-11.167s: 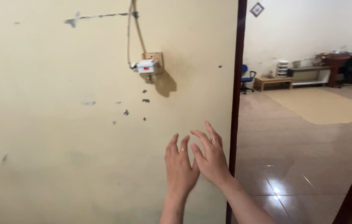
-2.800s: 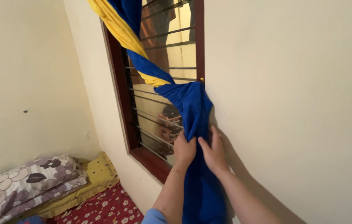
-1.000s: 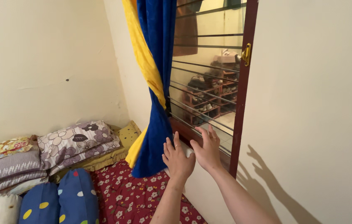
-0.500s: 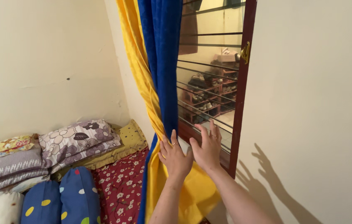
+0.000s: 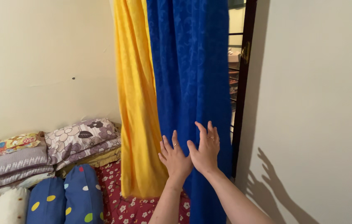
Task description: The person coils a black power cable and places it in a blue basket. They then open a desk drawer, remove several items including a wallet, a phone, and stationery, and place them on the desk. After briefly handling the items, they return them to the drawer and close it.
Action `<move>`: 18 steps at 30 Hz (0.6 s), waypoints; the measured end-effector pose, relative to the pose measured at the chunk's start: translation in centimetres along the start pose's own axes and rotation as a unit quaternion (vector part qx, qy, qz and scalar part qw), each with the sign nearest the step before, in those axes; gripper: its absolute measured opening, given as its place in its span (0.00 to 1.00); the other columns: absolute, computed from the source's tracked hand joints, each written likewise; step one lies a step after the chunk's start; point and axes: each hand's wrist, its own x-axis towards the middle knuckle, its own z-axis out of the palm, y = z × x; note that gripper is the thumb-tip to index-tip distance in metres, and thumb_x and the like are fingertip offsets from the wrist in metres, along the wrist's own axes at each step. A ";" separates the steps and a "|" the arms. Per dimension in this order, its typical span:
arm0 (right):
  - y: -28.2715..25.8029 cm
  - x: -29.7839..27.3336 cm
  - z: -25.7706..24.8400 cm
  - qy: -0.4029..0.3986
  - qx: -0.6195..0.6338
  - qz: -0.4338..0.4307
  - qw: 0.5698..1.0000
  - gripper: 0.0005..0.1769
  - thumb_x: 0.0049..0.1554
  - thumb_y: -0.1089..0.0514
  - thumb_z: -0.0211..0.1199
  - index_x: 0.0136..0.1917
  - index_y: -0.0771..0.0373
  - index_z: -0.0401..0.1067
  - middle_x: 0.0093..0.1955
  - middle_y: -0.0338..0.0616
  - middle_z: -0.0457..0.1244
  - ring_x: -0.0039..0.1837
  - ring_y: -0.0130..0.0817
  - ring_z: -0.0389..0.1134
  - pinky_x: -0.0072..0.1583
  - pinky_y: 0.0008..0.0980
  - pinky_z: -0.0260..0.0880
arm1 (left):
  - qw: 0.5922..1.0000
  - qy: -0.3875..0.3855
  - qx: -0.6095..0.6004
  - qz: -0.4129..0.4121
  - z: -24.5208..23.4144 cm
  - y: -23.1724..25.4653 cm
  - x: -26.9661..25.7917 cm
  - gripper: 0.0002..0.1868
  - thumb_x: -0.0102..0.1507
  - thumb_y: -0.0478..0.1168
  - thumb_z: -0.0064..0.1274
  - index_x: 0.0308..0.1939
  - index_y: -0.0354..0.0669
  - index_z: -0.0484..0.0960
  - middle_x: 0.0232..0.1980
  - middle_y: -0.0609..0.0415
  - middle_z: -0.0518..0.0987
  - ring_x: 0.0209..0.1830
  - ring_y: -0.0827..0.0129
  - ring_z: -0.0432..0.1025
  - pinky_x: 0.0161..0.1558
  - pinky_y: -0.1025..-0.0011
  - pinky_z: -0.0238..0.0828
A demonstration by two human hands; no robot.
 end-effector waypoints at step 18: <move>-1.6 -2.8 -3.0 0.142 -0.009 -0.139 0.980 0.30 0.53 0.56 0.64 0.69 0.55 0.65 0.80 0.60 0.47 0.79 0.61 0.47 0.73 0.60 0.48 | 1.000 -0.001 0.000 0.019 2.8 -0.1 -1.1 0.50 0.58 0.58 0.56 0.78 0.50 0.50 0.80 0.34 0.44 0.81 0.39 0.36 0.71 0.34 0.33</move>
